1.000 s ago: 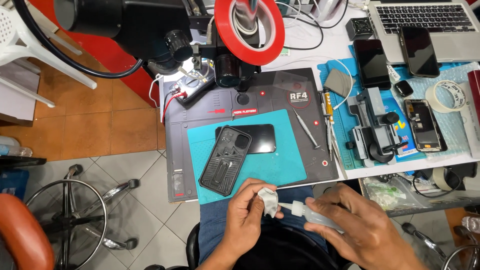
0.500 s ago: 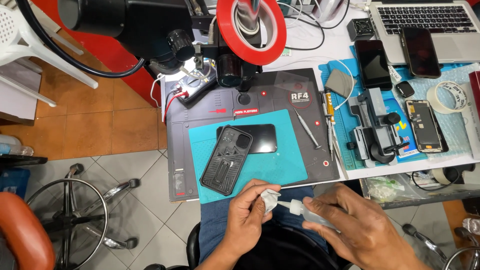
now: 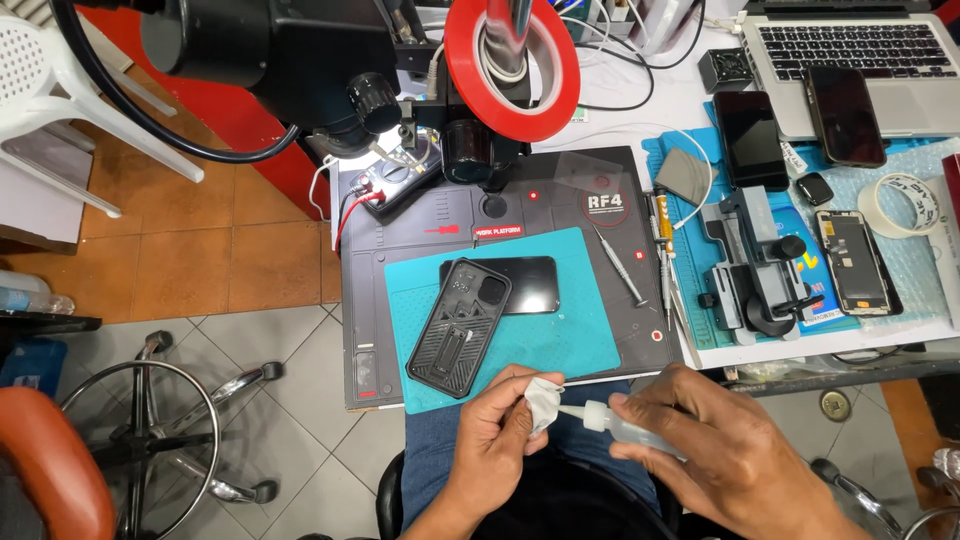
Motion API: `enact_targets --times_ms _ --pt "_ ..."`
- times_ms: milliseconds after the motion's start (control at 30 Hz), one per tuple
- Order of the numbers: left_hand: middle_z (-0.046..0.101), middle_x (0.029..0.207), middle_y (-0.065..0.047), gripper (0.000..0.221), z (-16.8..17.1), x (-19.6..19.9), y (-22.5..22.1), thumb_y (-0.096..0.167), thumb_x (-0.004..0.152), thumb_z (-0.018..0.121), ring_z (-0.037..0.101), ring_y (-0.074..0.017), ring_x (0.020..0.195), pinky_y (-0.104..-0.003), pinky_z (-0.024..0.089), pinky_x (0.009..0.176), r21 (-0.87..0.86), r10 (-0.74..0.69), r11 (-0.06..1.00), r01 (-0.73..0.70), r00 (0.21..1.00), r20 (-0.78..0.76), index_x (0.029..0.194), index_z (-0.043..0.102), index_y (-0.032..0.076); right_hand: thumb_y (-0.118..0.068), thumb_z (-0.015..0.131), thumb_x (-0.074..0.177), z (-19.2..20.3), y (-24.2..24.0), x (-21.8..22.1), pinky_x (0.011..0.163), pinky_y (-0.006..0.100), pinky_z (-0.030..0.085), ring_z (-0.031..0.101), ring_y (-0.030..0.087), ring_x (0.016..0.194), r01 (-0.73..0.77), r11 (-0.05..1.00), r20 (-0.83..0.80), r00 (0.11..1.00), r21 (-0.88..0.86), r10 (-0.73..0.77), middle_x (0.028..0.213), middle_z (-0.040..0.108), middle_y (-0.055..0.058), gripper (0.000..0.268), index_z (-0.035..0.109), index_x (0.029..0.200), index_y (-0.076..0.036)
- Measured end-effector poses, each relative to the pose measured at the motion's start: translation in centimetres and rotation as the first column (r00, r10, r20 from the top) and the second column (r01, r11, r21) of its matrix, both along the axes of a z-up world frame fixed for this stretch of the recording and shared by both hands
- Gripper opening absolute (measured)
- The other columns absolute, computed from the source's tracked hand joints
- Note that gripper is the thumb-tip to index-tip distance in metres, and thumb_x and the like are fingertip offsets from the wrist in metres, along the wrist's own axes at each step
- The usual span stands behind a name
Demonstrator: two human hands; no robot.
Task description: Cleaning the internal frame of a mobile phone with a cloth and solvent to prepare it for repair or reassembly.
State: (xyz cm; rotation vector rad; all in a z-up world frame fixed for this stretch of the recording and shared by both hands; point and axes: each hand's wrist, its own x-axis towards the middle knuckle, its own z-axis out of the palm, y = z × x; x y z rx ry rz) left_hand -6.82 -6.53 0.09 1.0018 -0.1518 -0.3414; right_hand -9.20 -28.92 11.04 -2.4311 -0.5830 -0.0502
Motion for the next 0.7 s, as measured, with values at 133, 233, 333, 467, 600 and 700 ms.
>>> enact_targets --times_ms 133,233,333,467,600,700 --pt "0.060 0.110 -0.012 0.028 0.2 0.1 0.1 0.008 0.106 0.053 0.043 -0.0143 0.064 -0.026 0.033 0.050 0.016 -0.007 1.000 0.007 1.000 0.002 0.122 0.068 -0.009 -0.025 0.087 0.080 0.0 0.2 0.2 0.067 0.038 0.057 0.068 0.020 0.078 -0.008 0.999 0.030 1.000 0.040 0.007 0.095 0.065 0.006 0.061 0.063 0.135 -0.014" --pt "0.062 0.114 -0.014 0.027 0.2 0.2 0.0 0.008 0.106 0.053 0.043 -0.0150 0.064 -0.027 0.034 0.050 0.011 -0.003 1.000 0.003 1.000 0.003 0.121 0.069 -0.008 -0.020 0.086 0.080 0.3 0.1 0.7 0.062 0.035 0.055 0.066 0.019 0.071 0.004 0.995 0.048 0.999 0.097 -0.009 0.090 0.064 0.008 0.051 0.067 0.125 -0.011" --pt "0.061 0.114 -0.015 0.027 0.4 0.2 0.1 0.003 0.106 0.050 0.043 -0.0157 0.064 -0.027 0.035 0.050 0.023 -0.013 1.000 0.013 1.000 -0.003 0.121 0.068 -0.010 -0.028 0.083 0.083 -1.1 -1.0 1.8 0.062 0.029 0.054 0.065 0.016 0.073 -0.025 0.990 0.026 0.999 0.140 0.022 0.090 0.063 0.005 0.049 0.068 0.127 -0.010" --pt "0.059 0.115 -0.015 0.035 0.8 0.4 0.4 0.014 0.106 0.050 0.046 -0.0191 0.059 -0.029 0.039 0.053 -0.006 -0.013 1.000 0.013 1.000 -0.002 0.122 0.067 -0.012 -0.029 0.083 0.081 -3.7 -2.8 4.3 0.091 0.037 0.059 0.074 0.023 0.098 0.009 0.862 -0.136 0.988 0.507 0.070 0.105 0.078 0.008 0.041 0.076 0.115 -0.008" --pt "0.052 0.110 -0.013 0.043 1.4 0.3 0.8 0.021 0.105 0.053 0.043 -0.0196 0.069 -0.030 0.040 0.056 -0.118 -0.030 0.993 0.026 0.999 -0.031 0.129 0.064 -0.014 -0.031 0.078 0.087 -7.3 -4.9 7.4 0.093 0.032 0.057 0.068 0.022 0.108 0.292 0.535 -0.278 0.954 0.793 -0.109 0.120 0.070 0.015 0.051 0.063 0.127 -0.003" --pt "0.052 0.114 -0.013 0.049 2.0 0.1 1.1 0.029 0.105 0.055 0.043 -0.0191 0.072 -0.031 0.041 0.057 -0.101 -0.032 0.994 0.036 0.999 0.040 0.132 0.062 -0.012 -0.029 0.068 0.100 -7.6 -5.2 14.2 0.107 0.033 0.051 0.061 0.020 0.120 0.292 0.272 -0.206 0.930 0.917 -0.305 0.131 0.061 0.011 0.056 0.048 0.147 -0.005"
